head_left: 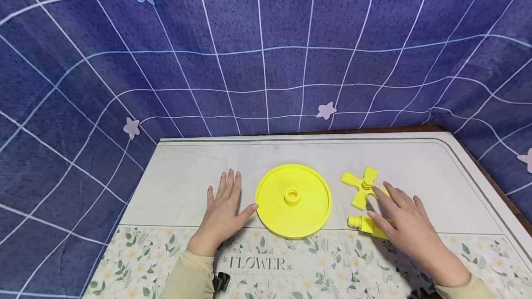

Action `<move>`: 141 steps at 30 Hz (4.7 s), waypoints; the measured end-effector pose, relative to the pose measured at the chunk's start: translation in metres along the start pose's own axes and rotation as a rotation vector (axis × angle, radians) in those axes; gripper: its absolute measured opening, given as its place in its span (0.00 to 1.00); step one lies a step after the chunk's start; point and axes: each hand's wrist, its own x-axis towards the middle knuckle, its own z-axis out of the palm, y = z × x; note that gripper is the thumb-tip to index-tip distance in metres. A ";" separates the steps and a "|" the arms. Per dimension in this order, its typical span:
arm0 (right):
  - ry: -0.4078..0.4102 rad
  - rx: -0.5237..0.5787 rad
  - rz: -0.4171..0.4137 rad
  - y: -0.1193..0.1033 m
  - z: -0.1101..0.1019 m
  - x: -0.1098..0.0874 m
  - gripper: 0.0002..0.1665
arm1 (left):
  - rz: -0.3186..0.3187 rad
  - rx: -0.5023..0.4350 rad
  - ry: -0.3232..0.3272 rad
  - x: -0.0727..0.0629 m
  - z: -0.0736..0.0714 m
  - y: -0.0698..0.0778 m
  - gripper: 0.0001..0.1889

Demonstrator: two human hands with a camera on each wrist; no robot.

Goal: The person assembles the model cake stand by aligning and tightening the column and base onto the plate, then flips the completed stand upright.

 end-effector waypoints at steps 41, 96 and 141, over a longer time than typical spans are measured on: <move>0.044 0.304 -0.016 0.001 -0.007 -0.007 0.27 | 0.043 -0.070 -0.325 0.008 0.015 0.026 0.61; 0.110 0.401 -0.317 -0.114 0.051 0.108 0.31 | 0.021 -0.064 -0.377 0.012 0.016 0.030 0.61; 0.039 0.669 -0.194 -0.109 0.061 0.112 0.25 | -0.016 -0.117 -0.394 0.010 0.014 0.033 0.60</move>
